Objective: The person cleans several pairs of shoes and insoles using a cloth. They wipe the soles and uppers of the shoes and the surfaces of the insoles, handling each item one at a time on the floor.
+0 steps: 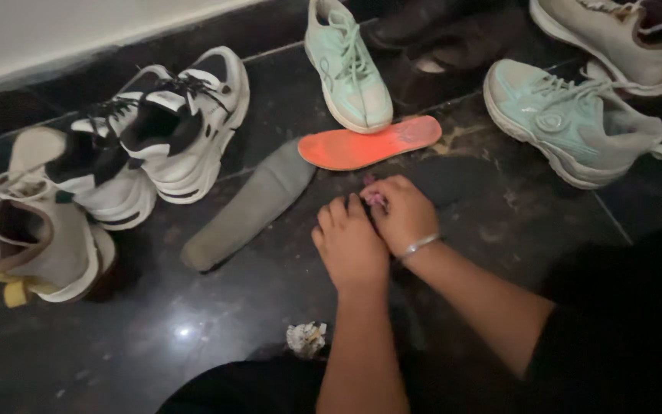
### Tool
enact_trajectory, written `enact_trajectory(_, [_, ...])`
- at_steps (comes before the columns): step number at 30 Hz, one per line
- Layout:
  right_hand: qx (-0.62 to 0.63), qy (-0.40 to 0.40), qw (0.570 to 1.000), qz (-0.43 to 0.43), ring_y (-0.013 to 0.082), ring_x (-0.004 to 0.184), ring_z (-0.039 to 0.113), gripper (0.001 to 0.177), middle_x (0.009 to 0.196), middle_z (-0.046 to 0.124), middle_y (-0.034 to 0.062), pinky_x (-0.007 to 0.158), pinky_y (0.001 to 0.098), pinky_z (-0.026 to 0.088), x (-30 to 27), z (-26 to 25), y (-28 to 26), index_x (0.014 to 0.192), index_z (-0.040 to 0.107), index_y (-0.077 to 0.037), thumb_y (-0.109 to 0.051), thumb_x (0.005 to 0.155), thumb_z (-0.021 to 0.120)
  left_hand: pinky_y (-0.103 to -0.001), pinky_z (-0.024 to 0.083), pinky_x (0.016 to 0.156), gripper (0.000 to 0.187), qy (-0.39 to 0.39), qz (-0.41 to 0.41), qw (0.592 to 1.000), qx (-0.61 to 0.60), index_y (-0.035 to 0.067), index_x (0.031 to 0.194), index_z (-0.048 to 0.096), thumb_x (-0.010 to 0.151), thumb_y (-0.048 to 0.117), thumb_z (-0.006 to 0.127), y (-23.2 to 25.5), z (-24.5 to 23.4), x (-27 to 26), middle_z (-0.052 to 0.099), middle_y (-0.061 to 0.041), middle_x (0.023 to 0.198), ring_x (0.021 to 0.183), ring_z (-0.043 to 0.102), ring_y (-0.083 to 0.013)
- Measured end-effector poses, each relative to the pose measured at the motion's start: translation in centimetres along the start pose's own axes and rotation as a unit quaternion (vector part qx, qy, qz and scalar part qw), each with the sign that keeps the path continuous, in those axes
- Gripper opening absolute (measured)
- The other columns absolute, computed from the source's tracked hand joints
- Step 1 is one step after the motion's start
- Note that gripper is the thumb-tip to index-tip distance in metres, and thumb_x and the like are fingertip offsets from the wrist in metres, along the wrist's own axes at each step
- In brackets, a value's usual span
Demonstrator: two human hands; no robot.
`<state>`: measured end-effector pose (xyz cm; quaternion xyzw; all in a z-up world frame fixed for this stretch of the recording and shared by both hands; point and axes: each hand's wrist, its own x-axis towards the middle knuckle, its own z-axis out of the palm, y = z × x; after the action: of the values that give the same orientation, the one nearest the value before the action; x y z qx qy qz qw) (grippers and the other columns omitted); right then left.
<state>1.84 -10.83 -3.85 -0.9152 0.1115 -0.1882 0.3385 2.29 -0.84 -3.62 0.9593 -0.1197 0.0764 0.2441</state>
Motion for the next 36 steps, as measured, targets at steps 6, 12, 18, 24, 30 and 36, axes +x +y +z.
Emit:
enact_trajectory(6, [0.005,-0.040,0.998,-0.038,0.0281,0.083,0.070,0.014,0.097,0.070,0.0097,0.075,0.0373,0.057,0.5,-2.5,1.9,0.094,0.077,-0.011,-0.005,0.084,0.071,-0.052,0.036,0.105,0.056,-0.028,0.010,0.998,0.058,0.007,0.130,0.063,0.075,0.017,0.065,0.0,-0.4,-0.1,0.061,-0.008,0.128,0.128,0.048,-0.0303])
enact_trajectory(12, [-0.025,-0.010,0.998,-0.062,0.0291,0.089,0.071,0.016,0.096,0.071,0.0098,0.079,0.0381,0.057,0.9,-4.8,5.9,0.091,0.077,-0.010,0.001,0.080,0.071,-0.057,0.032,0.111,0.049,-0.023,0.025,0.991,0.133,0.008,0.132,0.063,0.085,0.016,0.063,0.5,-0.3,-0.3,0.061,-0.006,0.127,0.130,0.048,-0.0296])
enact_trajectory(18, [-0.104,0.027,0.994,-0.021,0.0339,0.089,0.068,0.013,0.094,0.070,0.0142,0.079,0.0427,0.054,1.5,-8.9,10.0,0.091,0.080,-0.010,-0.004,0.081,0.076,-0.059,0.031,0.112,0.050,-0.058,0.007,0.991,0.120,0.010,0.134,0.062,0.084,0.016,0.063,0.5,-1.2,0.1,0.060,-0.005,0.128,0.129,0.048,-0.0308])
enact_trajectory(24, [-0.059,0.042,0.997,0.016,0.0308,0.090,0.071,0.012,0.097,0.070,0.0128,0.081,0.0403,0.056,0.4,-9.7,12.4,0.094,0.078,-0.011,-0.005,0.087,0.070,-0.064,0.029,0.109,0.058,-0.031,0.003,0.994,0.105,0.014,0.131,0.063,0.074,0.025,0.069,0.2,-1.3,0.0,0.058,-0.009,0.139,0.132,0.047,-0.0388])
enact_trajectory(30, [0.063,-0.049,0.986,0.146,0.0268,0.074,0.069,0.015,0.087,0.072,0.0175,0.066,0.0384,0.055,1.5,-9.9,16.8,0.098,0.078,0.000,-0.002,0.092,0.065,-0.063,0.031,0.110,0.046,-0.081,0.036,0.989,0.121,0.014,0.127,0.064,0.087,0.036,0.068,0.4,-2.0,-0.5,0.064,-0.007,0.123,0.120,0.054,-0.0319])
enact_trajectory(36, [0.283,0.013,0.925,0.254,0.0162,0.073,0.071,0.019,0.091,0.074,0.0111,0.067,0.0312,0.060,0.0,-10.7,22.8,0.109,0.072,0.003,0.000,0.095,0.061,-0.061,0.037,0.101,0.019,-0.089,0.077,0.988,0.100,0.015,0.099,0.071,0.099,0.031,0.060,1.2,-1.9,-0.7,0.073,-0.004,0.097,0.106,0.063,-0.0278])
